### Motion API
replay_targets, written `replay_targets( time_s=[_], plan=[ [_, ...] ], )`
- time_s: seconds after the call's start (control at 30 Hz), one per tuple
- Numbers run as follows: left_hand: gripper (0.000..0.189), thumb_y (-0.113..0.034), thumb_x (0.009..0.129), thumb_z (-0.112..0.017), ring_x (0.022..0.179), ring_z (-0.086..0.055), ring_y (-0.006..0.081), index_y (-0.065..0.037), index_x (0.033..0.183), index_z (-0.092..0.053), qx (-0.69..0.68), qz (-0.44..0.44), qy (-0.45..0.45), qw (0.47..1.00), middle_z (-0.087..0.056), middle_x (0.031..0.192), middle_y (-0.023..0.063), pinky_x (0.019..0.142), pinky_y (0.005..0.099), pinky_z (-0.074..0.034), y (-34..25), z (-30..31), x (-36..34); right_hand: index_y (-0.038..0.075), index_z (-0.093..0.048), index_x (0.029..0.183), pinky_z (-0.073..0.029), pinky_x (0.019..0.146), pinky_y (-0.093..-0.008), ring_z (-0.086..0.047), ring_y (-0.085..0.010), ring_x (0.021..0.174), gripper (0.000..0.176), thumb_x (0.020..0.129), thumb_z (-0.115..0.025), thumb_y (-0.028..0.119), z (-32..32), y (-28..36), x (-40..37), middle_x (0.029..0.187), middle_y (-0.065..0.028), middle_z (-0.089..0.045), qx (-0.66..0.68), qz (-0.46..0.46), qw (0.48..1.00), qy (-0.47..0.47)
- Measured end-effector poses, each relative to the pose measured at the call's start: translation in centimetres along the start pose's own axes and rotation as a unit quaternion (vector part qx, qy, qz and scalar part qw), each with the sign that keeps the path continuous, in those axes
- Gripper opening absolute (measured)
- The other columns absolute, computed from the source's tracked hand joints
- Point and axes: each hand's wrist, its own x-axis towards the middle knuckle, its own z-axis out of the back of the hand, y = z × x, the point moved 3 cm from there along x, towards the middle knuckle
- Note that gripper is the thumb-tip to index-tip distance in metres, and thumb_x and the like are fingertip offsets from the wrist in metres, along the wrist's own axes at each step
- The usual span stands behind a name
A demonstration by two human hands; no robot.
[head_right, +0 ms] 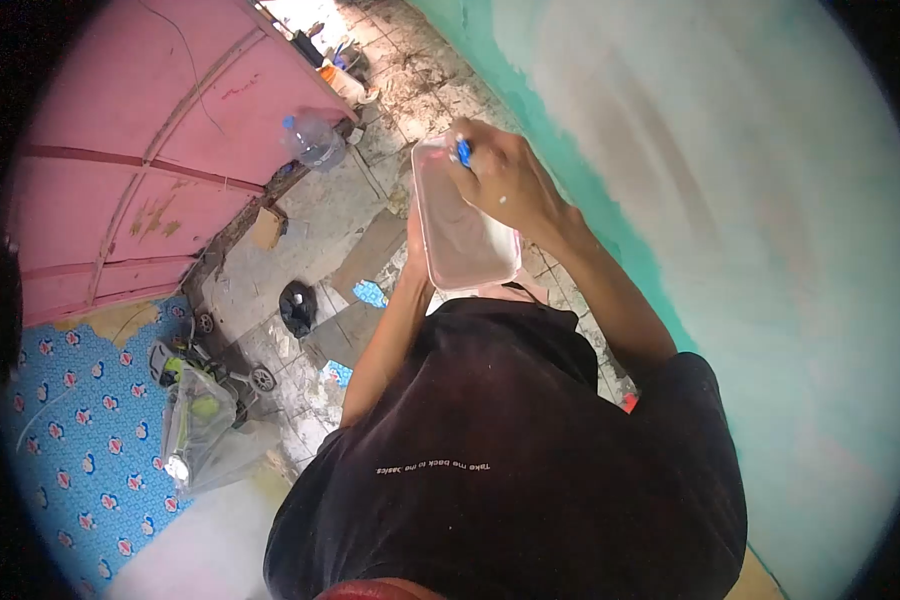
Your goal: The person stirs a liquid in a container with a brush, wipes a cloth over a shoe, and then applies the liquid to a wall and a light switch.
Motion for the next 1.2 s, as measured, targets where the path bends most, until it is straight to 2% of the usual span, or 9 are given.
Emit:
replay_targets(
  time_s=[0.13,0.33,0.37,0.47,0.6,0.67,0.8,1.13,1.2],
  plan=[
    [0.062,-0.056,0.101,-0.034,0.116,-0.057,0.0220,-0.009,0.140,-0.045,0.070,-0.049,-0.035,0.996,-0.055,0.132,0.0102,0.101,0.0399,-0.047,-3.3,0.9,4.2,-0.001,-0.056,0.089,-0.047,0.055,-0.0407,-0.059,-0.0370,0.060,0.014,0.087,-0.063,0.011,-2.2,-0.7,3.8,0.067,-0.0203,-0.054,0.067,0.045,0.997,0.010],
    [0.064,-0.058,0.101,-0.032,0.120,-0.056,0.0235,-0.007,0.139,-0.045,0.008,-0.017,-0.004,1.000,-0.054,0.134,0.0109,0.106,0.0413,-0.044,-8.9,0.0,12.0,0.000,-0.053,0.082,-0.044,0.046,-0.0355,-0.061,-0.0219,0.047,0.018,0.094,-0.058,0.013,-1.0,-8.5,12.4,0.061,-0.0152,-0.057,0.069,0.005,0.997,-0.018],
    [0.065,-0.058,0.101,-0.032,0.121,-0.055,0.0234,-0.008,0.140,-0.044,0.041,-0.011,0.006,0.999,-0.054,0.133,0.0108,0.106,0.0412,-0.043,-9.3,-1.0,13.2,0.001,-0.054,0.083,-0.046,0.055,-0.0420,-0.056,-0.0381,0.058,0.011,0.087,-0.062,0.008,-0.8,-9.1,14.1,0.066,-0.0198,-0.053,0.067,-0.016,0.997,-0.033],
    [0.066,-0.058,0.101,-0.029,0.119,-0.057,0.0241,-0.008,0.142,-0.041,0.075,-0.009,0.012,0.997,-0.055,0.132,0.0114,0.105,0.0417,-0.045,-9.6,-0.2,18.8,0.001,-0.053,0.083,-0.046,0.055,-0.0419,-0.056,-0.0382,0.059,0.012,0.088,-0.061,0.009,-1.8,-10.2,18.2,0.067,-0.0194,-0.053,0.113,0.010,0.992,-0.048],
    [0.064,-0.055,0.102,-0.030,0.114,-0.060,0.0278,-0.008,0.141,-0.043,-0.127,0.008,0.144,0.981,-0.057,0.130,0.0128,0.101,0.0432,-0.048,-11.1,2.3,23.4,-0.001,-0.052,0.080,-0.040,0.050,-0.0386,-0.051,-0.0332,0.052,0.017,0.092,-0.058,0.009,-1.9,-11.8,19.5,0.062,-0.0189,-0.046,0.137,0.053,0.989,0.029],
    [0.063,-0.056,0.101,-0.031,0.114,-0.060,0.0283,-0.008,0.140,-0.045,-0.058,0.041,0.014,0.997,-0.058,0.128,0.0126,0.099,0.0425,-0.049,-12.2,2.1,25.4,0.000,-0.052,0.080,-0.042,0.050,-0.0378,-0.054,-0.0326,0.053,0.015,0.091,-0.058,0.009,-0.8,-13.7,20.7,0.062,-0.0180,-0.047,0.117,0.046,0.992,0.027],
    [0.056,-0.047,0.103,-0.034,0.116,-0.058,0.0263,-0.007,0.141,-0.043,0.117,-0.036,0.032,0.992,-0.056,0.131,0.0118,0.099,0.0416,-0.049,-12.9,-0.7,28.9,0.000,-0.052,0.089,-0.048,0.060,-0.0423,-0.060,-0.0383,0.067,0.012,0.088,-0.060,0.010,-0.1,-17.4,24.4,0.077,-0.0191,-0.056,0.094,-0.056,0.994,-0.002],
    [0.050,-0.042,0.104,-0.038,0.111,-0.060,0.0217,-0.007,0.140,-0.044,-0.018,0.153,0.068,0.986,-0.056,0.129,0.0104,0.096,0.0363,-0.051,-14.2,4.6,42.4,0.001,-0.054,0.084,-0.049,0.048,-0.0320,-0.061,-0.0221,0.054,0.011,0.093,-0.056,0.008,-0.4,-22.1,28.5,0.072,-0.0092,-0.056,0.113,-0.021,0.987,-0.115],
    [0.050,-0.042,0.104,-0.038,0.112,-0.060,0.0218,-0.008,0.140,-0.044,-0.049,0.223,0.081,0.970,-0.056,0.128,0.0104,0.096,0.0366,-0.051,-15.0,4.8,44.2,0.003,-0.054,0.082,-0.050,0.047,-0.0295,-0.062,-0.0165,0.052,0.017,0.097,-0.052,0.010,-0.2,-23.5,30.5,0.074,-0.0074,-0.056,-0.034,-0.046,0.980,-0.192]
  ],
)
